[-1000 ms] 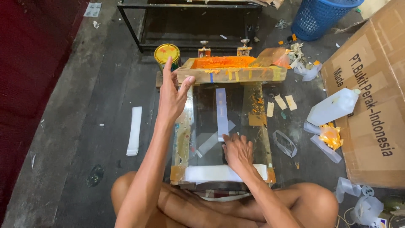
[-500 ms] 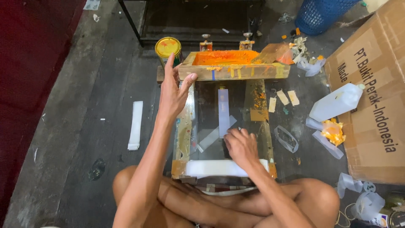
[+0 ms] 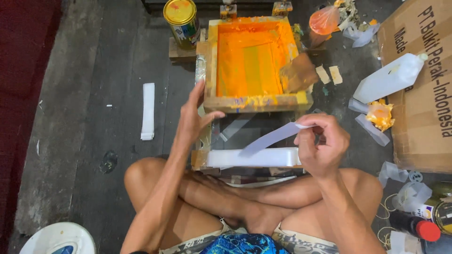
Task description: The person sits on the floor and performs screen printing on white rectangular objects. They place the objects under a screen, pull a squeegee across the screen to apply orange ink, and then remove the printed objects.
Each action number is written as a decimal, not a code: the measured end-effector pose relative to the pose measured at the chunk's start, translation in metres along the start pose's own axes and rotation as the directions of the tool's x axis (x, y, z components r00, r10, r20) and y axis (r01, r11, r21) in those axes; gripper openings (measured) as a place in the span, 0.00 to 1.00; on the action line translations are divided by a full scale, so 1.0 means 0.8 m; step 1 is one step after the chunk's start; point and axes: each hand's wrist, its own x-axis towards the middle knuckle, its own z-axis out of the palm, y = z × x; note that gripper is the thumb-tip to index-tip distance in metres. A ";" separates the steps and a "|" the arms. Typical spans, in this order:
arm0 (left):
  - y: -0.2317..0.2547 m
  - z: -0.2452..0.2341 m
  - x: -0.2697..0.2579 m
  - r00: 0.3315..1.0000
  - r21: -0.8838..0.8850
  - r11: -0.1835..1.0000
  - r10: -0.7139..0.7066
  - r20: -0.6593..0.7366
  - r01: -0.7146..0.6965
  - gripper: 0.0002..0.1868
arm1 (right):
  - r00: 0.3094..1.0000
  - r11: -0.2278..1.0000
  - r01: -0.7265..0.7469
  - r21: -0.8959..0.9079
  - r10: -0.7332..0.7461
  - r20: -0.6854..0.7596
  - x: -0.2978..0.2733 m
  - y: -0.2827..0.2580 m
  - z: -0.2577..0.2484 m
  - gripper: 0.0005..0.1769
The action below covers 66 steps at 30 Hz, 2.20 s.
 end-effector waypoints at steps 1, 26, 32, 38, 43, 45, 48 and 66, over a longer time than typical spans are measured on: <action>-0.014 0.005 -0.006 1.000 -0.001 1.000 0.004 -0.001 -0.004 0.58 | 1.000 1.000 0.004 -0.001 -0.004 -0.001 0.004 -0.002 -0.001 0.06; 0.007 -0.092 -0.035 0.905 -0.093 0.905 -0.421 -0.065 0.414 0.32 | 0.989 0.993 0.115 0.017 -0.116 0.093 0.030 -0.056 0.201 0.09; -0.085 -0.175 -0.056 0.832 -0.236 0.854 -0.511 -0.217 0.464 0.08 | 0.905 0.979 0.190 0.079 -0.206 0.372 -0.054 -0.065 0.329 0.14; -0.158 -0.238 -0.077 0.798 -0.191 0.824 -0.565 -0.209 0.533 0.09 | 0.573 0.698 -0.715 0.043 0.550 0.607 -0.053 -0.011 0.442 0.21; -0.238 -0.252 -0.087 0.753 -0.165 0.777 -0.630 -0.189 0.608 0.08 | 0.343 0.429 -0.903 -0.010 0.735 0.586 -0.086 0.067 0.553 0.10; -0.269 -0.256 -0.093 0.724 -0.153 0.749 -0.662 -0.193 0.644 0.14 | 0.366 0.452 -0.890 -0.060 0.786 0.499 -0.106 0.107 0.591 0.06; -0.290 -0.260 -0.108 0.674 -0.216 0.680 -0.730 -0.111 0.701 0.16 | 0.332 0.444 -0.882 -0.156 0.822 0.463 -0.118 0.166 0.621 0.07; -0.396 -0.253 -0.041 0.796 0.208 0.770 -0.563 -0.224 0.603 0.21 | 0.348 0.497 -0.778 -0.384 0.850 0.394 -0.113 0.135 0.652 0.15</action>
